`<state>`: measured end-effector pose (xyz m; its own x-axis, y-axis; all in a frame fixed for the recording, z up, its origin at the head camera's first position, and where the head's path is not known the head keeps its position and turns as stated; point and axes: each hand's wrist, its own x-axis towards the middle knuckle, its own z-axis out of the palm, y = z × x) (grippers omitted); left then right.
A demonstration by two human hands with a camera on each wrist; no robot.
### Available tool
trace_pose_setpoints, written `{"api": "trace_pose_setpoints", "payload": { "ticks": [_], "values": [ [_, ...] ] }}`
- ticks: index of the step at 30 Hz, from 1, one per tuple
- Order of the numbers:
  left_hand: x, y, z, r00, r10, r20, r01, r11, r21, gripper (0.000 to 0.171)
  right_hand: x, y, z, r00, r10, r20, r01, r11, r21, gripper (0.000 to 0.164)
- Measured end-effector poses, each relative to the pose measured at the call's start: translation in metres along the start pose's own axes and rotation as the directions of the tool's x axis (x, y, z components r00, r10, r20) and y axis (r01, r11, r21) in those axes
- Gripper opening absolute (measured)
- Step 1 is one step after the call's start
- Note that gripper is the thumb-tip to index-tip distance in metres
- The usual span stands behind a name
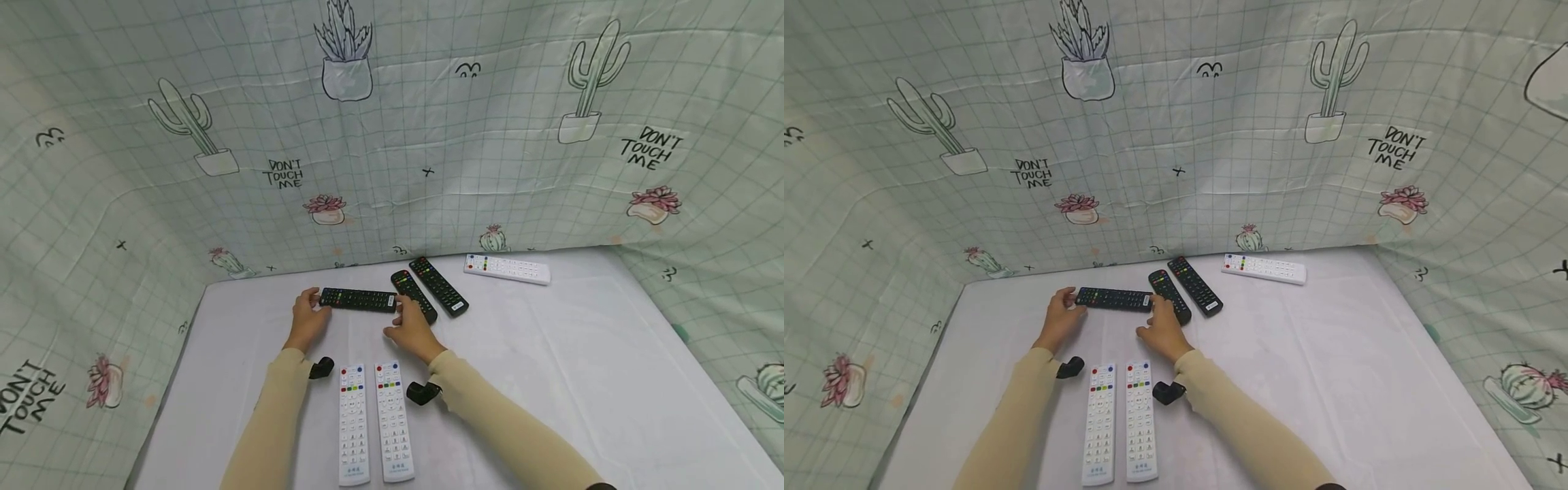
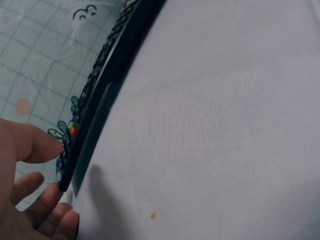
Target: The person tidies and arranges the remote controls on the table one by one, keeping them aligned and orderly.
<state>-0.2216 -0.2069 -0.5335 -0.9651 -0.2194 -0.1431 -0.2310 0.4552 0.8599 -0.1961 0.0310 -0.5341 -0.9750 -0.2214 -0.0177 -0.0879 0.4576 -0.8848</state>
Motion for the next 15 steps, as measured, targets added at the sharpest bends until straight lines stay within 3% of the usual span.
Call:
{"api": "trace_pose_setpoints", "payload": {
  "ticks": [7,10,15],
  "values": [
    [-0.0004,0.0019,-0.0014,0.999,-0.001,0.045,0.002,1.0,-0.031,0.065,0.0047,0.0017,0.0007,1.0,-0.014,0.019,0.015,0.999,-0.048,0.08],
    [-0.001,0.0005,-0.0015,0.999,0.009,0.034,-0.008,1.0,-0.026,0.066,0.0045,0.0024,0.0011,1.0,-0.02,0.012,0.02,0.999,-0.025,0.078],
    [-0.0021,-0.0041,-0.0037,0.999,0.042,-0.001,-0.042,0.999,-0.011,0.069,0.0016,0.0025,0.0011,0.995,-0.095,-0.016,0.095,0.995,0.002,0.072]
  ]
}}
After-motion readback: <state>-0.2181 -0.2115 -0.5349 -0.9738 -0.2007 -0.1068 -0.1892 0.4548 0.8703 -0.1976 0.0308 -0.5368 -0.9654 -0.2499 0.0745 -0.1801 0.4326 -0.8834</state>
